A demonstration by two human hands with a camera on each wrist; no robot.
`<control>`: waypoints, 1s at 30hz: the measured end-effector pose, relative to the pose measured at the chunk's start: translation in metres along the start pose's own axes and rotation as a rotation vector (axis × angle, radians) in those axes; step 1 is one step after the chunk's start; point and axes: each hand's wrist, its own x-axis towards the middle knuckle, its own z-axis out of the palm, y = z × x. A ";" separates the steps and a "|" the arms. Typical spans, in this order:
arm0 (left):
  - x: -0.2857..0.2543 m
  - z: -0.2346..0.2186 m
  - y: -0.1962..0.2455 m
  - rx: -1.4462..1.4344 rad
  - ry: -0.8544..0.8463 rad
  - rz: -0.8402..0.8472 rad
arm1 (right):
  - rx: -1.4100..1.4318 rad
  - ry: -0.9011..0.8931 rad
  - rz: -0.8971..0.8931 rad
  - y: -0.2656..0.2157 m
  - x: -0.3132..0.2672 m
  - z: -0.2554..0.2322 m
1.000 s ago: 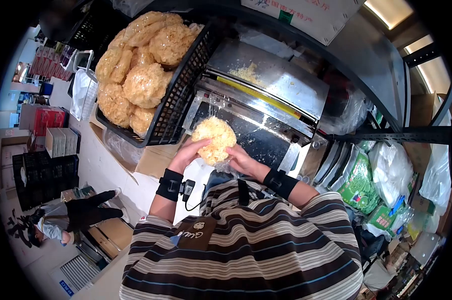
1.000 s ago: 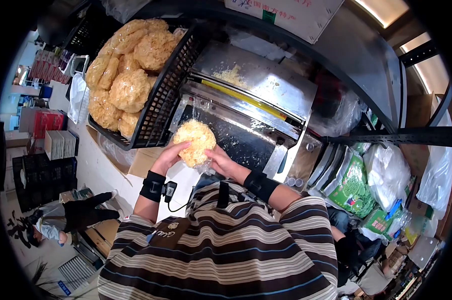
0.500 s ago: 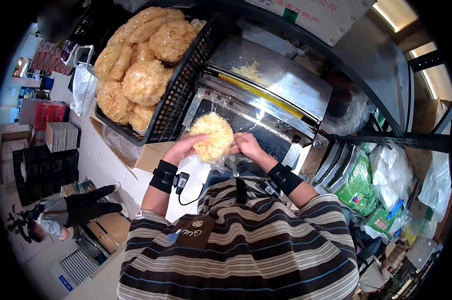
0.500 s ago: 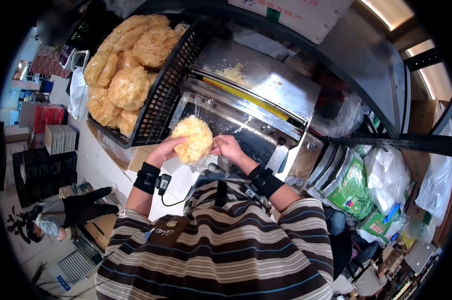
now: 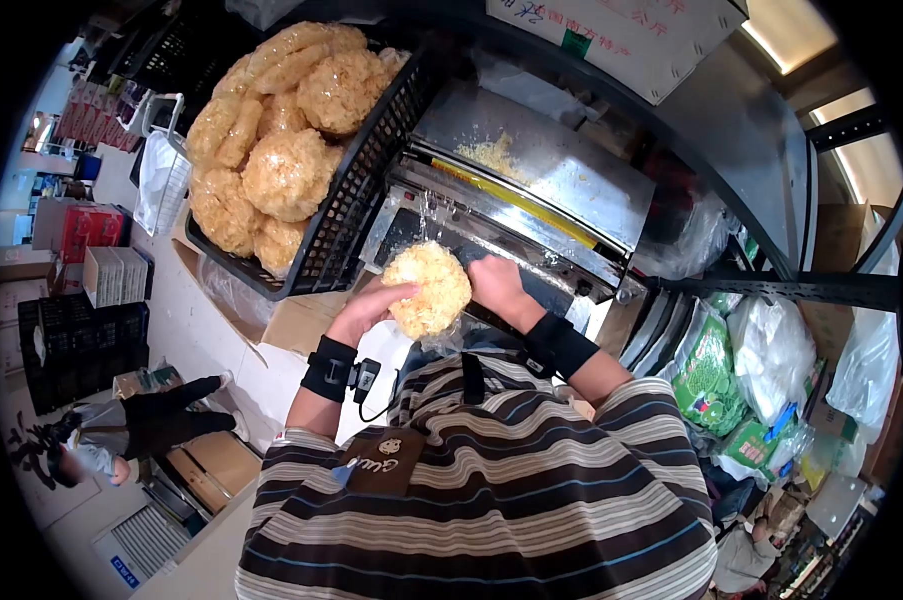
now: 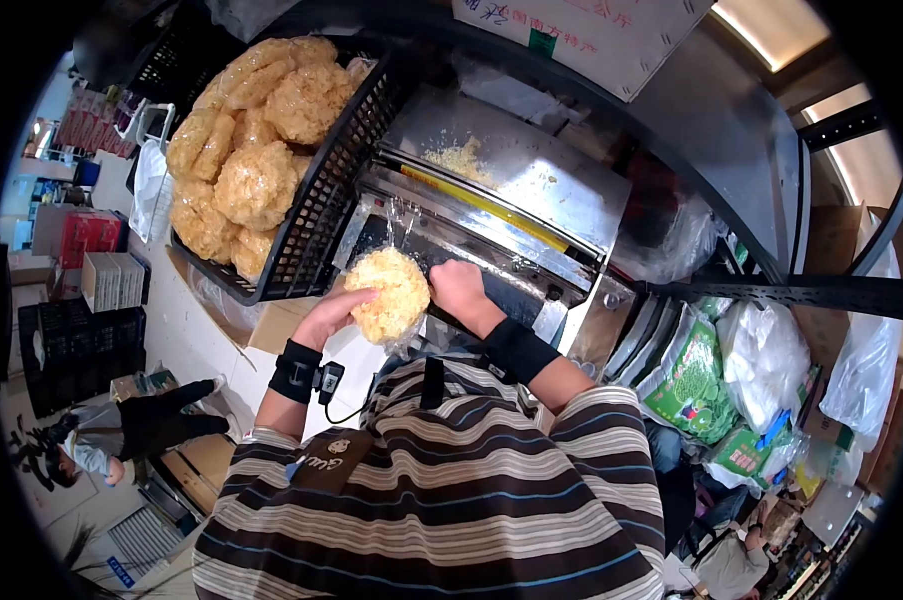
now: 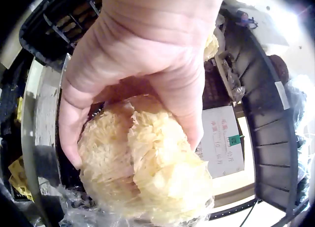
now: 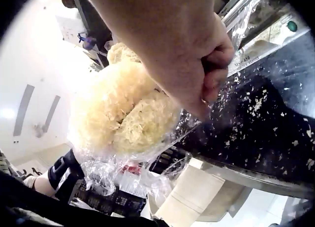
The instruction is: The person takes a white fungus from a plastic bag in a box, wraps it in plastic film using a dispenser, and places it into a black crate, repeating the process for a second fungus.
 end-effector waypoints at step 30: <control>-0.018 -0.015 0.015 -0.006 -0.025 0.002 | -0.095 0.114 -0.400 0.023 -0.013 -0.025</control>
